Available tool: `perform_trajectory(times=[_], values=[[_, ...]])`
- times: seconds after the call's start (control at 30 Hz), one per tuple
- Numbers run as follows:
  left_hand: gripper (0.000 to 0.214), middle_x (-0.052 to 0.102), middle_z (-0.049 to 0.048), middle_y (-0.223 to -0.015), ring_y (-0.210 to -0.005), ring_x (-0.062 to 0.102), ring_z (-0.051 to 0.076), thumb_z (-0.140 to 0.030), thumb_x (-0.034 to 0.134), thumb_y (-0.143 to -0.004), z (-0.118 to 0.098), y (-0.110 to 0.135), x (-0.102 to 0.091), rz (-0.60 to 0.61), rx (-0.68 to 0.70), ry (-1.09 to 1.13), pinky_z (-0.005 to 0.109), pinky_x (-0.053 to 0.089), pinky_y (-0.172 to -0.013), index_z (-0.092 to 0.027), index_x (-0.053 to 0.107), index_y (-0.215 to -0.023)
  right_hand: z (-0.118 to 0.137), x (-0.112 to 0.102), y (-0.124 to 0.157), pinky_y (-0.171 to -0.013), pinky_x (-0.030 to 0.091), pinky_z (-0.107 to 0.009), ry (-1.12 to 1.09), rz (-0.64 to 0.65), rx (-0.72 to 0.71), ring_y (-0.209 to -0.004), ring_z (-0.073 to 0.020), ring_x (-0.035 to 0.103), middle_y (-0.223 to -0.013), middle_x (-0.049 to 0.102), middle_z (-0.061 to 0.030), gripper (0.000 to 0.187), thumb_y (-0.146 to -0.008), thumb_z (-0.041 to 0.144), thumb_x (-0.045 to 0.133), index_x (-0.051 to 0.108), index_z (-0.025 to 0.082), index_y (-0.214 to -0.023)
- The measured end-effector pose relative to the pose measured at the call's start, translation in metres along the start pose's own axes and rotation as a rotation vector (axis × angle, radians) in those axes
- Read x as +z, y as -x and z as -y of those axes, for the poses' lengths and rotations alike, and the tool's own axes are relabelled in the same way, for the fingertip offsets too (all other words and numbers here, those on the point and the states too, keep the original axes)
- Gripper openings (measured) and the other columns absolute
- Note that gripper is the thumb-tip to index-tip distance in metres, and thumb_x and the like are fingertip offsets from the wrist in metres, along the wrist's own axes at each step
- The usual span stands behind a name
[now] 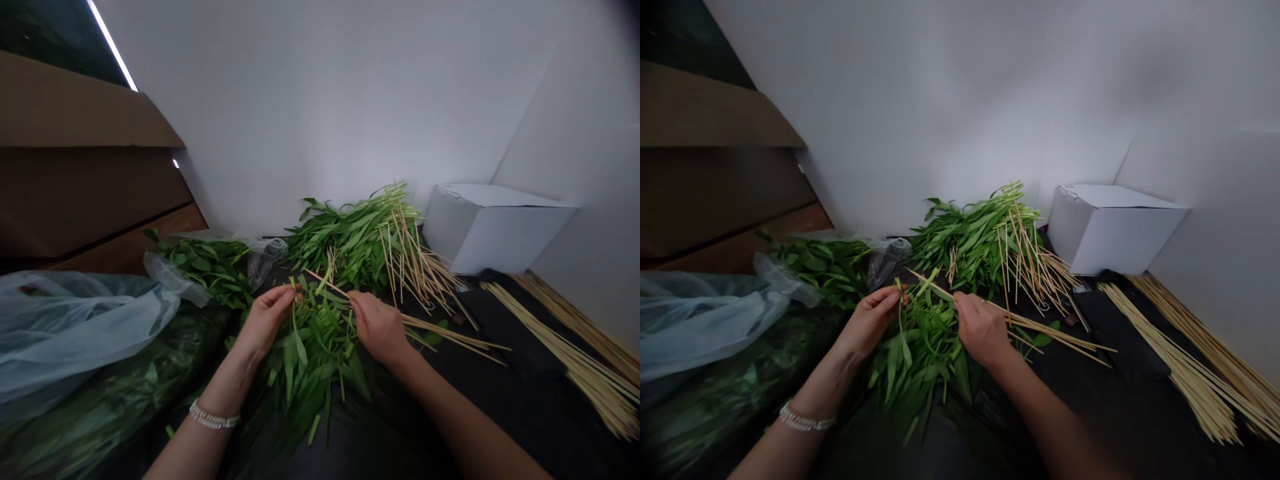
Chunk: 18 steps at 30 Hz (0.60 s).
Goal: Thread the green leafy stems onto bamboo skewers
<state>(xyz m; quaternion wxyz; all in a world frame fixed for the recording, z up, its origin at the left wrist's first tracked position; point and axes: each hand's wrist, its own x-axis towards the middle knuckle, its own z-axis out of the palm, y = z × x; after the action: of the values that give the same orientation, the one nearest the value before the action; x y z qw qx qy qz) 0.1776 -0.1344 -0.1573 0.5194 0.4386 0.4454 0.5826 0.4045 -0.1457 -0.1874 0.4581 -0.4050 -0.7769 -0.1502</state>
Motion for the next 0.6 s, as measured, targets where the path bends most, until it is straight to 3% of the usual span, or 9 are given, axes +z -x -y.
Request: perform_trajectory(times=[0.17,0.6], values=[[0.033,0.075,0.0053,-0.088,-0.072,0.063,0.012,-0.032,0.086,-0.057,-0.0039,-0.0004,0.0009,-0.008,-0.023,0.125,0.023,0.049,-0.070,-0.017,0.076,-0.085,0.0034,0.0029,0.0033,-0.068,0.048,-0.025,0.021,0.054,-0.092,-0.074,-0.0151,0.064,-0.084,0.068,-0.0069,0.030,-0.095,0.014,0.040,0.061,0.013,-0.115],[0.034,0.071,0.0016,-0.076,-0.063,0.059,0.006,-0.026,0.086,-0.060,-0.0048,-0.0026,-0.0025,-0.007,-0.079,0.235,0.016,0.048,-0.062,-0.013,0.077,-0.090,0.0054,0.0031,0.0036,-0.061,0.044,-0.025,0.058,0.081,-0.142,-0.066,-0.0141,0.059,-0.075,0.065,-0.0050,0.033,-0.093,0.012,0.039,0.064,0.013,-0.114]])
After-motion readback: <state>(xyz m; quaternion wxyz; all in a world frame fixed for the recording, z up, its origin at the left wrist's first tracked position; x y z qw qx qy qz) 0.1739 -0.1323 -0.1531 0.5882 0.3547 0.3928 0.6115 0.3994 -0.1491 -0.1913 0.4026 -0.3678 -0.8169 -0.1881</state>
